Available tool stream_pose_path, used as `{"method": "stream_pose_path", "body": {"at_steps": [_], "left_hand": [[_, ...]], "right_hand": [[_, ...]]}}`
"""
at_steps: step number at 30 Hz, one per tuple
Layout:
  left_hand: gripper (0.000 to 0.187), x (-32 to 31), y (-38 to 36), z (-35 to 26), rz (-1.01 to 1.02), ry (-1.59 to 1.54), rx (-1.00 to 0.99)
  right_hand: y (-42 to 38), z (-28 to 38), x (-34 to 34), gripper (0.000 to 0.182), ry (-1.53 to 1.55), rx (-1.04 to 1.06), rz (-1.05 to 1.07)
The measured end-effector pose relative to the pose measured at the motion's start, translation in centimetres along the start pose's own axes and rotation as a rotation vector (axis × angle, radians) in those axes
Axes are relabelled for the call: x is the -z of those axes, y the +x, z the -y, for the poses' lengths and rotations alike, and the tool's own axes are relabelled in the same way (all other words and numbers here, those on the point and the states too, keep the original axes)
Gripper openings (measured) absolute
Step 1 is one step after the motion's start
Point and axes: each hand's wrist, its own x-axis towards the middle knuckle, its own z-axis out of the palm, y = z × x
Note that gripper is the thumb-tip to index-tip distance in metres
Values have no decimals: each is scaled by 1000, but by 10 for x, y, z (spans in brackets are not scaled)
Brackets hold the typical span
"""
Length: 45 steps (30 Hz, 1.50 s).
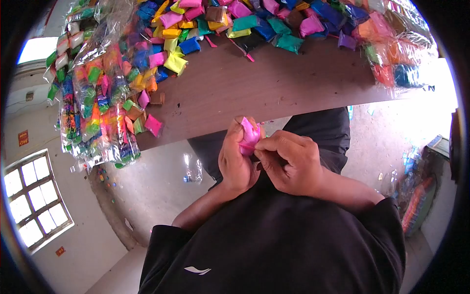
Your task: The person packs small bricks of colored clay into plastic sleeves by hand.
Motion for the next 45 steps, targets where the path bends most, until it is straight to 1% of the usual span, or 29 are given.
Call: {"method": "stream_pose_path", "body": {"at_steps": [2, 3, 5, 6, 8, 9, 11, 15, 17, 18, 20, 21, 23, 25, 27, 28, 29, 30, 32, 33, 35, 36, 38, 39, 40, 41, 42, 43, 45], "left_hand": [[29, -5, -4, -9, -90, -92, 194], [29, -2, -3, -5, -90, -93, 192], [27, 4, 1, 6, -18, 18, 20], [27, 4, 0, 2, -17, 18, 21], [29, 3, -6, -11, 91, -100, 202], [29, 0, -7, -12, 91, -100, 201], [29, -7, -8, -12, -53, -74, 219], [29, -15, -6, -10, -150, -80, 128], [30, 4, -6, -9, 60, -175, 188], [30, 1, -6, -10, 62, -172, 189], [29, -10, -6, -11, -26, -98, 85], [29, -8, -4, -7, -27, -96, 84], [28, 0, -1, 1, 38, -111, -41], [27, -8, -5, -6, -10, -32, -3], [27, -7, -8, -11, -55, 46, 37], [26, -2, -9, -12, 30, -70, 39], [26, 2, -8, -11, 118, -185, 38], [26, 6, -8, -6, 119, -183, 38], [26, 14, -6, 10, 100, 127, -273], [26, 21, -4, 13, 101, 127, -271], [25, 34, -2, 18, 62, 611, -475], [25, 30, -3, 16, 63, 607, -474], [28, 20, -6, 10, 108, 760, -578], [28, 20, -6, 9, 109, 757, -575], [26, 22, -5, 7, 140, 845, -671], [24, 23, -4, 6, 170, 933, -769], [24, 23, -3, 6, 168, 933, -767], [25, 23, -3, 6, 146, 913, -728], [26, 21, -4, 5, 124, 893, -694]], "right_hand": [[-1, 0, 0, 13, 10, 8, 22], [-2, 0, 1, 13, -8, -22, 11], [0, -1, 1, 12, -27, -44, -1], [0, 0, 0, 13, -1, -23, -5], [1, -1, 1, 13, 20, -1, -10], [4, -6, 0, 14, -3, -20, -63], [6, -5, 0, 14, -26, -34, -121], [4, -2, -2, 14, 2, 59, -76], [6, -7, -1, 17, -69, -2, -107], [5, -5, 0, 17, -69, -2, -110], [2, 0, 1, 18, -39, 72, -77], [2, -1, -1, 18, -37, 73, -78], [1, -4, -4, 19, -52, 81, -76], [6, -9, -1, 20, -117, 74, -71], [6, -12, -1, 17, -54, -22, -125], [5, -7, 0, 17, -52, -21, -122], [4, 1, 1, 18, 79, -128, -119], [4, 6, 1, 18, 209, -239, -118], [4, 4, -1, 18, 199, -229, -101], [3, 3, -3, 19, 191, -220, -81], [0, -1, -7, 19, 199, -227, -84], [-1, -2, -7, 19, 209, -230, -86], [-3, -3, -5, 18, 177, -241, -69], [-4, -3, -4, 18, 150, -252, -50], [-5, -5, -4, 18, 149, -256, -49], [-5, -8, -5, 17, 95, -167, -60], [-5, -9, -5, 16, 44, -79, -71], [-4, -7, -5, 16, 47, -80, -69], [-2, -2, -2, 13, 241, -263, -28]]}}
